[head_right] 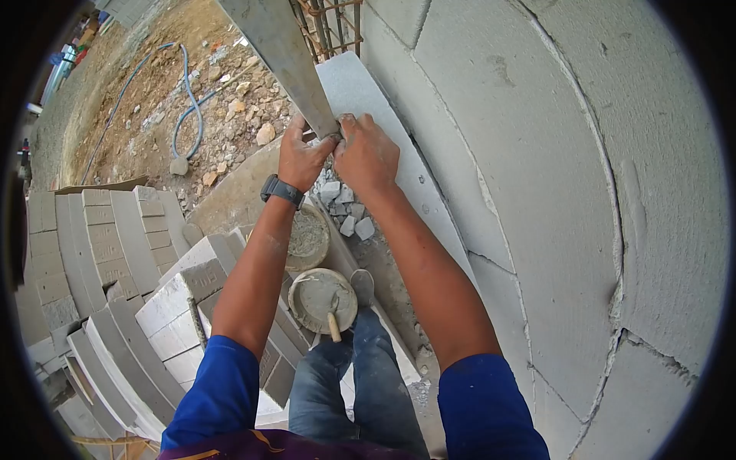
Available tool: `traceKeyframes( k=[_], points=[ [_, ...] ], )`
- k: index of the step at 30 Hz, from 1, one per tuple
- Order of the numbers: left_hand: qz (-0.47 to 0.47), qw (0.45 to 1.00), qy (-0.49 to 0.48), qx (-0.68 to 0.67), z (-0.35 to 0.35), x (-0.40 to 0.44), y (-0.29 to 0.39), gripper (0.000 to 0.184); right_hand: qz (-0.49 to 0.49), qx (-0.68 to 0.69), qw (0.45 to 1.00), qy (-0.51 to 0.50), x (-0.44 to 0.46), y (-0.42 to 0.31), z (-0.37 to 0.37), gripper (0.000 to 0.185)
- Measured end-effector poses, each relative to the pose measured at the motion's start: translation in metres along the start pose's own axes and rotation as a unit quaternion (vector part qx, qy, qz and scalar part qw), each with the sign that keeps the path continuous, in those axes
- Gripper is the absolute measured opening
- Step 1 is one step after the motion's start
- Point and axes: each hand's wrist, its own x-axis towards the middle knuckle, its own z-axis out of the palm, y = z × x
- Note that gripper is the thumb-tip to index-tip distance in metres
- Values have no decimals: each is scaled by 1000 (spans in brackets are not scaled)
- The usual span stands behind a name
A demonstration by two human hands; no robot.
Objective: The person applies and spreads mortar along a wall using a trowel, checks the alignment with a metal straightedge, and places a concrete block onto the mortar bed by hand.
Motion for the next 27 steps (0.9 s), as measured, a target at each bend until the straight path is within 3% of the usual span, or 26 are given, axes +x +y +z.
traceKeyframes(
  k=[2, 5, 9, 12, 14, 15, 16, 18, 20, 21, 23, 25, 27],
  points=[
    [3, 999, 4, 35, -3, -4, 2, 77, -23, 6, 999, 31, -1, 6, 5, 46],
    [18, 996, 89, 19, -5, -32, -3, 78, -20, 10, 999, 28, -4, 6, 2, 45],
    [-112, 991, 71, 3, -38, -135, -17, 82, -15, 66, 997, 45, -20, -5, 0, 52],
    [-104, 970, 21, 219, -86, -240, -44, 81, -160, 126, 958, 201, -75, -18, 17, 47],
    [-133, 929, -12, 344, -127, -303, -55, 79, -196, 172, 957, 129, -134, -26, 49, 46],
    [-162, 897, -28, 410, -149, -333, -59, 77, -157, 247, 956, 6, -169, -29, 72, 41],
    [-174, 874, -9, 453, -171, -356, -60, 76, -53, 272, 943, -186, -203, -31, 90, 42],
    [-186, 827, 13, 530, -200, -389, -67, 75, -44, 43, 915, -398, -273, -11, 142, 48],
    [-154, 812, -81, 557, -205, -393, -66, 75, -32, -97, 753, -651, -305, -3, 170, 62],
    [-135, 802, -127, 568, -209, -394, -65, 75, 27, -71, 775, -627, -333, 4, 193, 63],
    [-94, 842, -105, 520, -214, -396, -71, 69, 133, -29, 812, -568, -386, 26, 245, 65],
    [-84, 891, -76, 440, -227, -399, -69, 64, 191, -33, 799, -569, -404, 27, 290, 66],
    [-55, 906, -50, 416, -229, -403, -75, 58, 269, -14, 789, -552, -427, 30, 346, 68]
  ],
)
